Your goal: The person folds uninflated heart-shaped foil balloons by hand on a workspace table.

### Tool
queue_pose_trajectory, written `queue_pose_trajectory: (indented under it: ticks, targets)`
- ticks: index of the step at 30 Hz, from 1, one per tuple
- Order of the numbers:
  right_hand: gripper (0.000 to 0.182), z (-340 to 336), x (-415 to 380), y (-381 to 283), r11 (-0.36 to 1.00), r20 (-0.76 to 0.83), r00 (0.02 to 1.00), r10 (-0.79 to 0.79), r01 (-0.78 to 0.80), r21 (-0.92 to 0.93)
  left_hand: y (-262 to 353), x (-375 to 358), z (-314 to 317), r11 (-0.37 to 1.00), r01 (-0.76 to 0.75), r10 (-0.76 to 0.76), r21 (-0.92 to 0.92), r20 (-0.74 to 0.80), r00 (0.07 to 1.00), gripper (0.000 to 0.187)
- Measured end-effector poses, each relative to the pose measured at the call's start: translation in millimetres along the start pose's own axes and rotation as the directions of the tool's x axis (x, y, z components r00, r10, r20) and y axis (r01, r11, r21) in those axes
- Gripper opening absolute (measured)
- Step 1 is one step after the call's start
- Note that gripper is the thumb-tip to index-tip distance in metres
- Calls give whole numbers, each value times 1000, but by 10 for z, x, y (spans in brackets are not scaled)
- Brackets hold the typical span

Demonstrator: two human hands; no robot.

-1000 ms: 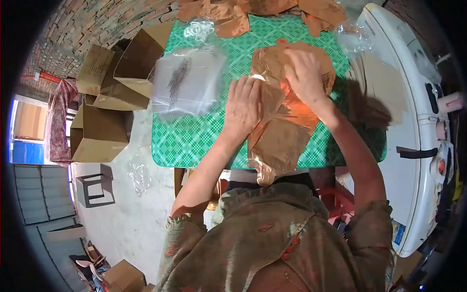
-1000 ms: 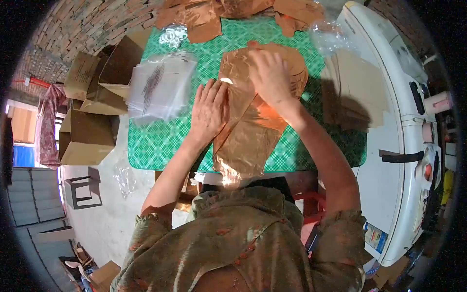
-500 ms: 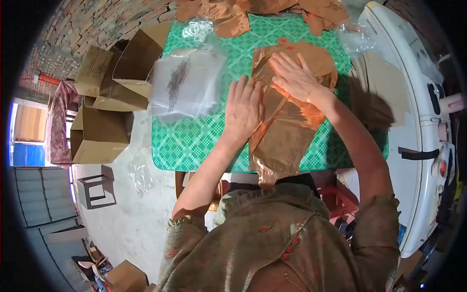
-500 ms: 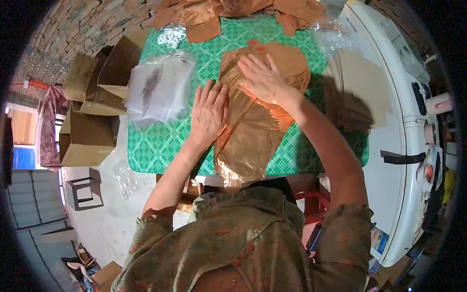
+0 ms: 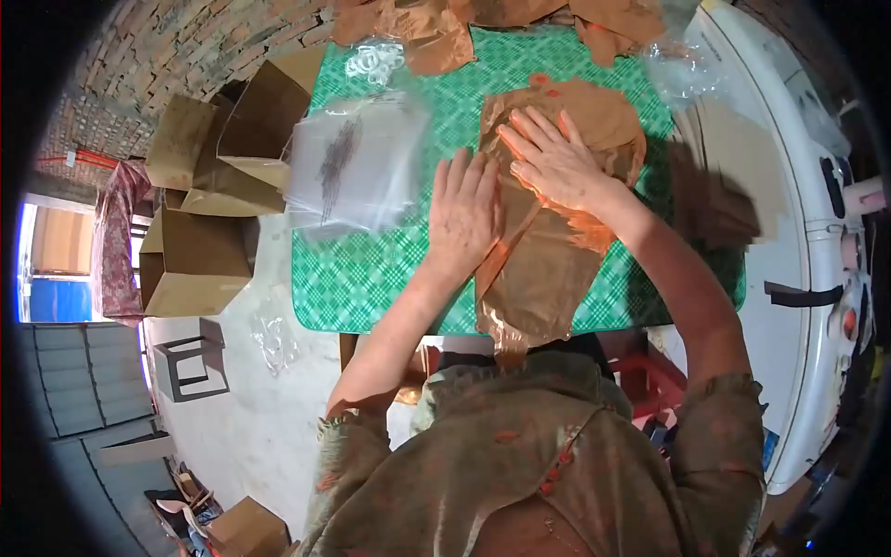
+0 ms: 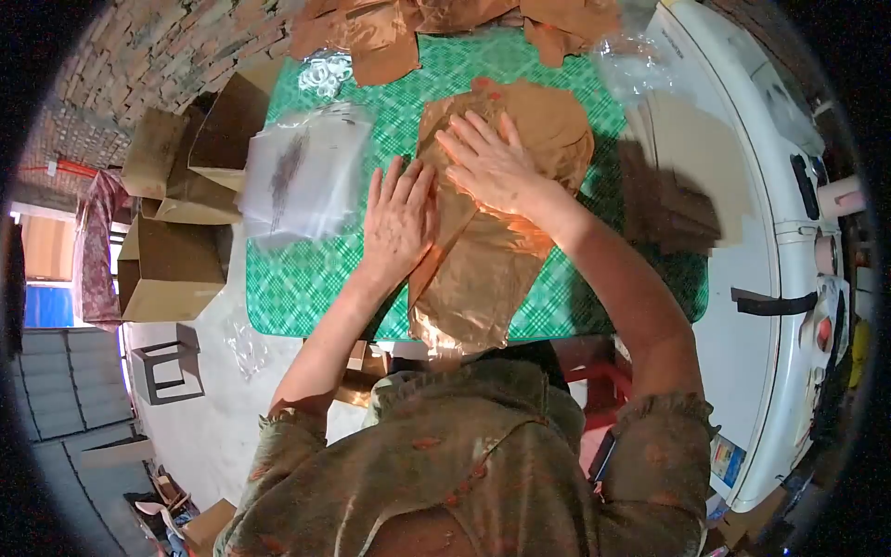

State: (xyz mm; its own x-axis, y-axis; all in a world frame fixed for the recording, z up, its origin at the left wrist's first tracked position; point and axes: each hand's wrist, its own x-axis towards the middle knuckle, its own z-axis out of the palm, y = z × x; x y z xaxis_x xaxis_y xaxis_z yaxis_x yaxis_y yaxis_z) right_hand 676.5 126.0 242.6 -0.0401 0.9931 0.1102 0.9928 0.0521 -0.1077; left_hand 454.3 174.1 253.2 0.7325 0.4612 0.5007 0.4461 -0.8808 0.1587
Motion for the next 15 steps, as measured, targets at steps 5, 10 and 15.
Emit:
queue_pose_trajectory:
  ticks: [5, 10, 15]
  targets:
    - [66, 30, -1, 4, 1000, -2, 1000, 0, 0, -25, -28, 204, -94, 998, -15, 15, 56, 12, 1000, 53]
    - [64, 110, 15, 36, 997, -71, 997, -21, 16, -75, -106, 253, 303, 999, 11, -13, 38, 63, 998, 64]
    - [63, -45, -43, -44, 980, -15, 999, -30, 27, -195, -83, 227, 350, 996, -23, 25, 86, -19, 1000, 68]
